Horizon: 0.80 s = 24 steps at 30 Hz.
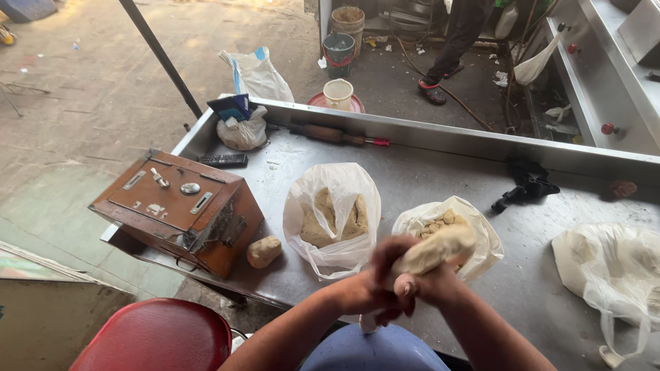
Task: The person retrieves dough from a plastic bag on a metal counter, rolls it into a log, and tears off small pieces, placing them into a separate bag. The person repeats this process, handling dough and plastic bags throughout the clip.
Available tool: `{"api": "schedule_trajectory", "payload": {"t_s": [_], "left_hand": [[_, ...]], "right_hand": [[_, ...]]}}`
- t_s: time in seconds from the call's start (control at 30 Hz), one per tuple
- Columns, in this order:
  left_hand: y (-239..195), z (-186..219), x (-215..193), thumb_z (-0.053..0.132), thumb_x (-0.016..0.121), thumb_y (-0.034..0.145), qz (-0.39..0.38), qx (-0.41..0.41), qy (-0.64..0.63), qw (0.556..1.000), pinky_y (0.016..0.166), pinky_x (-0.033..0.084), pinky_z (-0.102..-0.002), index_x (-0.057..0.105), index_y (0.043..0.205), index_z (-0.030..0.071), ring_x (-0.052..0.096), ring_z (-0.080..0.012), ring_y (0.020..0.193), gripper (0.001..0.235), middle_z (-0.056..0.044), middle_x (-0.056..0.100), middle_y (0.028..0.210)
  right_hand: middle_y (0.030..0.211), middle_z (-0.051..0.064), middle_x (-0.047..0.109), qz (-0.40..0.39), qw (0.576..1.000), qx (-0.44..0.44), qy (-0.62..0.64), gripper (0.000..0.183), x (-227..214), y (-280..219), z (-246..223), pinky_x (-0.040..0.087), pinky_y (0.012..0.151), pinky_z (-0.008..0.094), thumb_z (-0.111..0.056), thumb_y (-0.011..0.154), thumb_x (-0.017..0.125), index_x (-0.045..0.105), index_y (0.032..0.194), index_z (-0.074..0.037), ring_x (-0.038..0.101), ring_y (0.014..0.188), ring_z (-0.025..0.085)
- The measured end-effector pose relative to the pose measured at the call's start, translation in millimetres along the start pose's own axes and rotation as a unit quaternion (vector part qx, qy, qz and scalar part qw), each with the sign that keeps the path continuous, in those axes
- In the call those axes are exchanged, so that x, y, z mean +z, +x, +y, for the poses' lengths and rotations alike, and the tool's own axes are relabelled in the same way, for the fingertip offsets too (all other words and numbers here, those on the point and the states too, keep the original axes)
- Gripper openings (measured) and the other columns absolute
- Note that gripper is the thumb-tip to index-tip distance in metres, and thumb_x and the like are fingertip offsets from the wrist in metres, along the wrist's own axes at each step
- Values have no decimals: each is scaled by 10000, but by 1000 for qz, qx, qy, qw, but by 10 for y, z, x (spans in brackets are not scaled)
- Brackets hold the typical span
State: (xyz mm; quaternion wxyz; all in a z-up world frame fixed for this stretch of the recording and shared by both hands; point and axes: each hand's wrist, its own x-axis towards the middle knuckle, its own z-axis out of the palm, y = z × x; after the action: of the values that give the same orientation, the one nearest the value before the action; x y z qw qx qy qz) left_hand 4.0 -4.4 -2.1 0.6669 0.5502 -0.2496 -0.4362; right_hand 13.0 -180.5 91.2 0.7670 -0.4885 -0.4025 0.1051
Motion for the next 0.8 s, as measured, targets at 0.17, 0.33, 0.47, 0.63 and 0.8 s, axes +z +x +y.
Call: {"api": "schedule_trajectory", "payload": {"t_s": [0.17,0.33,0.47,0.63,0.8], "left_hand": [[95,17,104,86,730,936,71,31,54,996,581,512,-308,689,957,25,612,-129,655,76,-29,656,774],[16,-63,158,187,794,944,104,80,140,981,640,493,-267,667,975,70,574,-73,698,175,14,628,765],[32,-126,151,247,747,1017,132,96,138,977,656,498,-259,684,967,61,566,-65,716,202,16,629,773],[83,-126,131,267,735,984,138,31,87,986,626,511,-280,637,1033,67,586,-84,675,228,12,615,757],[91,-8,181,244,748,1019,150,120,216,957,781,560,-308,698,1078,4,656,-125,834,252,-54,719,881]], "right_hand": [[668,37,573,144,977,88,134,533,16,-149,231,413,426,248,-471,855,844,596,940,-8,517,519,95],[616,-3,507,188,967,83,154,498,-104,-201,279,386,449,250,-467,878,819,581,939,-33,476,502,86],[647,4,513,177,972,92,125,498,-98,-170,228,390,465,245,-462,870,817,600,963,-22,470,528,88],[639,-3,502,171,975,34,135,469,-103,-143,158,394,501,260,-435,917,819,611,964,-17,472,542,96],[613,-3,501,178,977,24,115,448,-141,-156,98,395,500,260,-414,922,815,618,959,-14,453,513,76]]}}
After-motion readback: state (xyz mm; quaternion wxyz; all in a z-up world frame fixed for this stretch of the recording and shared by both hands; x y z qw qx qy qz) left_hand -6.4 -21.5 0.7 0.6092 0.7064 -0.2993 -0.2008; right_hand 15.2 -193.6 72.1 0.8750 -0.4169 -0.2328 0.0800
